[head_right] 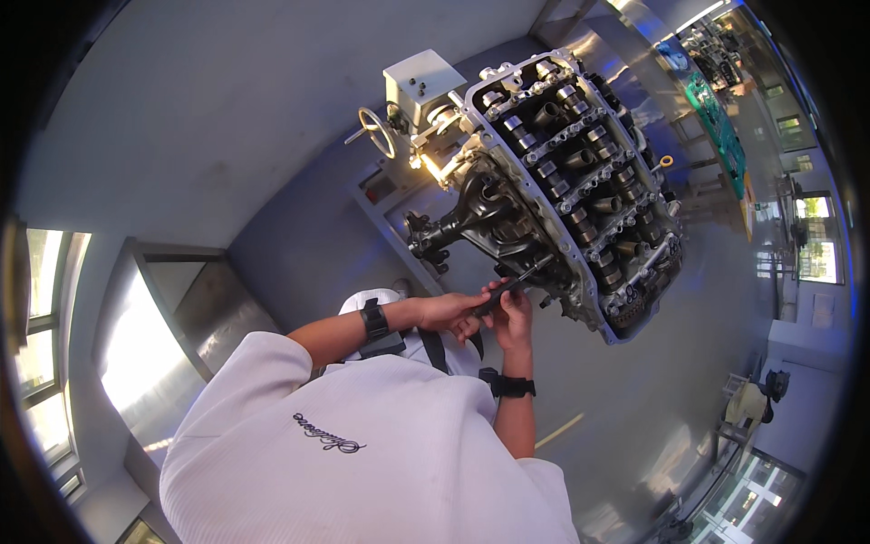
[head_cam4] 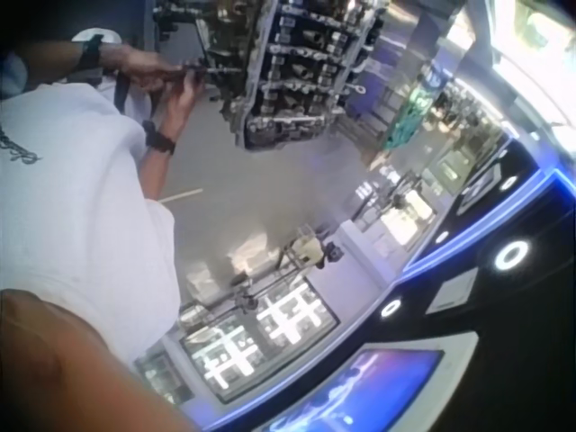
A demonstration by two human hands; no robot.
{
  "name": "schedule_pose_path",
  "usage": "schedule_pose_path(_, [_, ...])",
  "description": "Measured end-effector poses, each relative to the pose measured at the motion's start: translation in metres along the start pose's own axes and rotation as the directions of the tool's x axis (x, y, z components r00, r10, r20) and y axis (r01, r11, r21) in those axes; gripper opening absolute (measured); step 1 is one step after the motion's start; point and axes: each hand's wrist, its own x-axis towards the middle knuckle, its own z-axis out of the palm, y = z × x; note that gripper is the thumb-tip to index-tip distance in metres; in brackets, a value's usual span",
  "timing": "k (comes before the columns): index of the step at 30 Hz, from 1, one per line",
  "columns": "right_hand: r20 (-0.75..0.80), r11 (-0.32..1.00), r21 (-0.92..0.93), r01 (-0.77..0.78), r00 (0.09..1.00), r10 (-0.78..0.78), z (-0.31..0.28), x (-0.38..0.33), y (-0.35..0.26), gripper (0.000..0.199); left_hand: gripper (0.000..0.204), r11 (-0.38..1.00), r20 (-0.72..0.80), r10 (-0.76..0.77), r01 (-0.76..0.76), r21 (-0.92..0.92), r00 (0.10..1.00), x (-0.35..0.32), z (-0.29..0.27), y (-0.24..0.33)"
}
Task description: The person is using a socket wrench to loosen and remove bolts from an internal combustion engine block mounted on a stand.
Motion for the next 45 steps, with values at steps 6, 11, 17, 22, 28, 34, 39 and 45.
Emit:
schedule_pose_path(6, [-0.261, 0.93, -0.366, -0.023, 0.962, -0.079, 0.021, 0.005, 0.003, 0.026, 0.046, 0.776, -0.228, 0.34, -0.135, 0.616, 0.913, -0.01, 0.003, 0.009])
schedule_pose_path(11, [-0.133, 0.999, 0.002, 0.036, 0.991, -0.035, 0.025, -0.005, 0.001, 0.029, 0.047, 0.92, -0.141, 0.271, -0.213, 0.329, 0.952, -0.003, -0.002, -0.004])
schedule_pose_path(17, [-0.111, 0.998, -0.058, 0.017, 0.994, -0.023, 0.01, -0.007, 0.003, 0.03, 0.047, 0.994, -0.072, 0.059, -0.065, -0.087, 0.996, -0.007, 0.0, 0.001])
schedule_pose_path(22, [-0.334, 0.895, -0.439, -0.077, 0.939, -0.083, 0.019, -0.002, 0.008, 0.029, 0.049, 0.791, -0.23, 0.334, -0.139, 0.596, 0.914, -0.011, 0.002, -0.003])
schedule_pose_path(28, [-0.164, 0.995, 0.099, -0.017, 0.986, 0.033, 0.036, -0.014, 0.002, 0.022, 0.053, 0.823, -0.128, 0.241, -0.133, 0.552, 0.962, -0.005, -0.002, -0.008])
schedule_pose_path(34, [-0.279, 0.96, -0.282, -0.009, 0.958, -0.073, 0.016, -0.007, 0.012, 0.024, 0.057, 0.971, -0.105, 0.076, -0.05, 0.233, 0.992, 0.0, 0.0, -0.012])
schedule_pose_path(39, [-0.324, 0.928, -0.372, -0.024, 0.94, -0.105, 0.016, -0.01, 0.01, 0.027, 0.047, 0.854, -0.126, 0.264, -0.171, 0.492, 0.956, 0.004, 0.0, -0.014])
schedule_pose_path(45, [-0.107, 1.0, 0.003, -0.002, 0.994, 0.002, -0.003, -0.015, -0.005, 0.032, 0.039, 0.954, 0.054, -0.011, 0.027, -0.299, 0.998, 0.038, -0.024, -0.03])
